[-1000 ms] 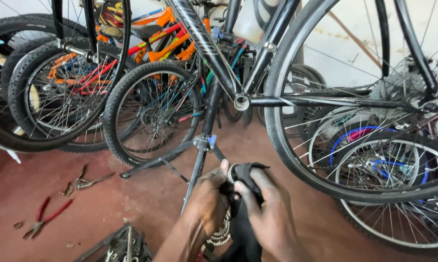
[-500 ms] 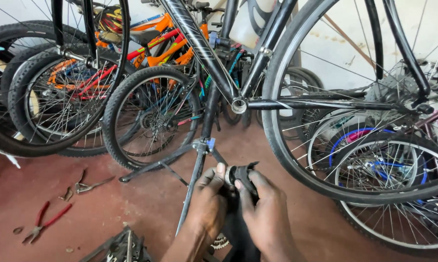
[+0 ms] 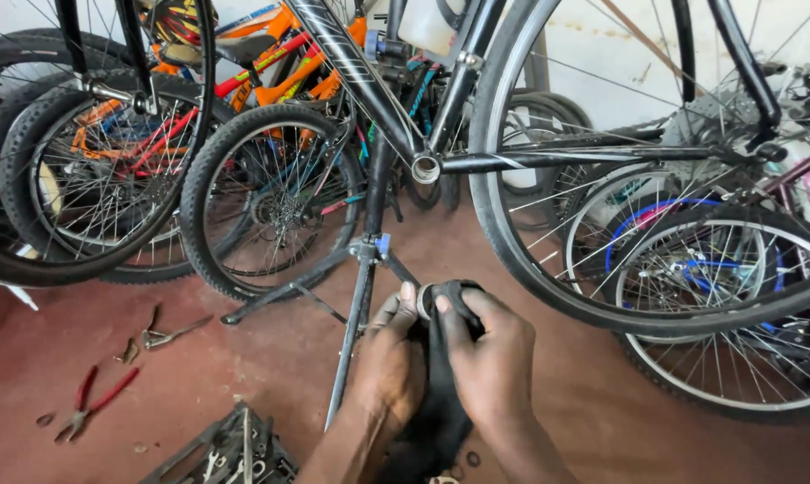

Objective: Cleaning a bicycle bearing component using a rag to remove old grease.

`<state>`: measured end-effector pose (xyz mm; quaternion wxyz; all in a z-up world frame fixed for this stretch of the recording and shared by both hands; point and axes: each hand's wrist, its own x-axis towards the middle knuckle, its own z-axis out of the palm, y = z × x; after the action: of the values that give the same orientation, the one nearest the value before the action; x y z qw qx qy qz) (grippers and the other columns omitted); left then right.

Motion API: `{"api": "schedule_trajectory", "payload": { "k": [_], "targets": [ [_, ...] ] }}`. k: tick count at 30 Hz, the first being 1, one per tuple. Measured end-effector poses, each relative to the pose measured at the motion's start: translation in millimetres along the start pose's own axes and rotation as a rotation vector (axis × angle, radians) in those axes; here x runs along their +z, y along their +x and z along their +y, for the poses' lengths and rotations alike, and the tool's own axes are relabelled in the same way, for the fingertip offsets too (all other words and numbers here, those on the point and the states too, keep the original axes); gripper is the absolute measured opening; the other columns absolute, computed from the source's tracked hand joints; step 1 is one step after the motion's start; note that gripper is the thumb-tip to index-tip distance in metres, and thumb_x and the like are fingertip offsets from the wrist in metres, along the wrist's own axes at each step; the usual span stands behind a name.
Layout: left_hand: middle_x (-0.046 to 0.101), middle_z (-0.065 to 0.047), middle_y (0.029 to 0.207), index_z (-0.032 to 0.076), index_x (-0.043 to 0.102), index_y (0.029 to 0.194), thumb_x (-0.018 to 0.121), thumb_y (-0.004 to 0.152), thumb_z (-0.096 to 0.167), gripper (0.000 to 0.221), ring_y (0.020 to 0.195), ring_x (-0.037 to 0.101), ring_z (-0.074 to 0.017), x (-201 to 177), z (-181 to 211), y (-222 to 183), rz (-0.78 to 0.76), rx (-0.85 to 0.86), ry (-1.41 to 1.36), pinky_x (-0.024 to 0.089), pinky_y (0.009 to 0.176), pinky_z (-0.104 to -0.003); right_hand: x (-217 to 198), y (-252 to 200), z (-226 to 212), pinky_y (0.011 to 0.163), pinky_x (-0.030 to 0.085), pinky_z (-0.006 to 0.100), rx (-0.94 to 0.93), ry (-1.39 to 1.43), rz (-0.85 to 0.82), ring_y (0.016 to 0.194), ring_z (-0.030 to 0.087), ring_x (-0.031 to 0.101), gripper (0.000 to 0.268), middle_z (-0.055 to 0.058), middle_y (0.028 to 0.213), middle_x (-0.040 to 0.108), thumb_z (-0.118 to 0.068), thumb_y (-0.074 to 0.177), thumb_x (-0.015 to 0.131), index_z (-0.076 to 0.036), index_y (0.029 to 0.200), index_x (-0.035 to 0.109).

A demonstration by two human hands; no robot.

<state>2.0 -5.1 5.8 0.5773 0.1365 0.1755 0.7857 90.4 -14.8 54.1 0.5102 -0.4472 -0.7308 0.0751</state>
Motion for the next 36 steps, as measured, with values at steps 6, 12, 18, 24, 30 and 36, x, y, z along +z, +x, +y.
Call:
{"api": "schedule_trajectory", "payload": {
  "k": [6,12,18,24,30,36],
  "targets": [
    [0.052,-0.004,0.066,0.009,0.053,0.069,0.053,0.096,0.018,0.028,0.063,0.047,-0.0134,8,9,-4,-0.011,-0.026,-0.033,0.042,0.064,-0.026,-3,-2,1,0.062,0.046,0.036,-0.299,-0.071,-0.065,0.074,0.029,0.06,0.016,0.008,0.084,0.065,-0.006,0.077,0.053,-0.011,0.088,0.063],
    [0.048,0.0,0.065,0.013,0.051,0.071,0.055,0.094,0.027,0.027,0.06,0.048,-0.0136,3,27,-3,0.031,-0.252,0.036,0.044,0.06,-0.026,-21,-4,-20,0.055,0.047,0.034,-0.502,-0.188,-0.276,0.071,0.025,0.059,0.028,0.002,0.087,0.06,-0.007,0.083,0.053,-0.017,0.107,0.063],
    [0.047,-0.001,0.062,0.014,0.048,0.067,0.053,0.096,0.025,0.031,0.059,0.044,-0.0142,3,24,-3,0.0,-0.224,0.019,0.041,0.06,-0.027,-18,-1,-8,0.053,0.047,0.037,-0.485,-0.304,-0.166,0.064,0.027,0.056,0.018,0.002,0.084,0.058,-0.006,0.079,0.054,-0.014,0.093,0.061],
    [0.048,-0.002,0.063,0.012,0.049,0.068,0.054,0.094,0.028,0.031,0.058,0.045,-0.014,-3,29,4,0.043,-0.284,0.13,0.039,0.056,-0.025,-19,-2,-14,0.055,0.049,0.035,-0.539,-0.326,-0.218,0.074,0.022,0.06,0.028,-0.003,0.089,0.062,-0.008,0.077,0.054,-0.022,0.099,0.063],
    [0.044,-0.003,0.06,0.012,0.044,0.064,0.054,0.094,0.031,0.036,0.053,0.042,-0.0162,8,37,-7,0.07,-0.343,0.179,0.037,0.05,-0.026,-18,-5,-15,0.05,0.051,0.032,-0.45,-0.28,-0.25,0.059,0.024,0.059,0.023,0.002,0.085,0.062,-0.001,0.076,0.057,-0.015,0.093,0.063],
    [0.046,-0.002,0.059,0.013,0.048,0.066,0.055,0.096,0.026,0.034,0.051,0.042,-0.0131,5,30,2,0.053,-0.29,0.117,0.037,0.047,-0.024,-16,0,-4,0.057,0.046,0.037,-0.477,-0.256,-0.126,0.072,0.028,0.058,0.022,0.004,0.085,0.062,-0.003,0.073,0.053,-0.013,0.09,0.063]
  ]
}}
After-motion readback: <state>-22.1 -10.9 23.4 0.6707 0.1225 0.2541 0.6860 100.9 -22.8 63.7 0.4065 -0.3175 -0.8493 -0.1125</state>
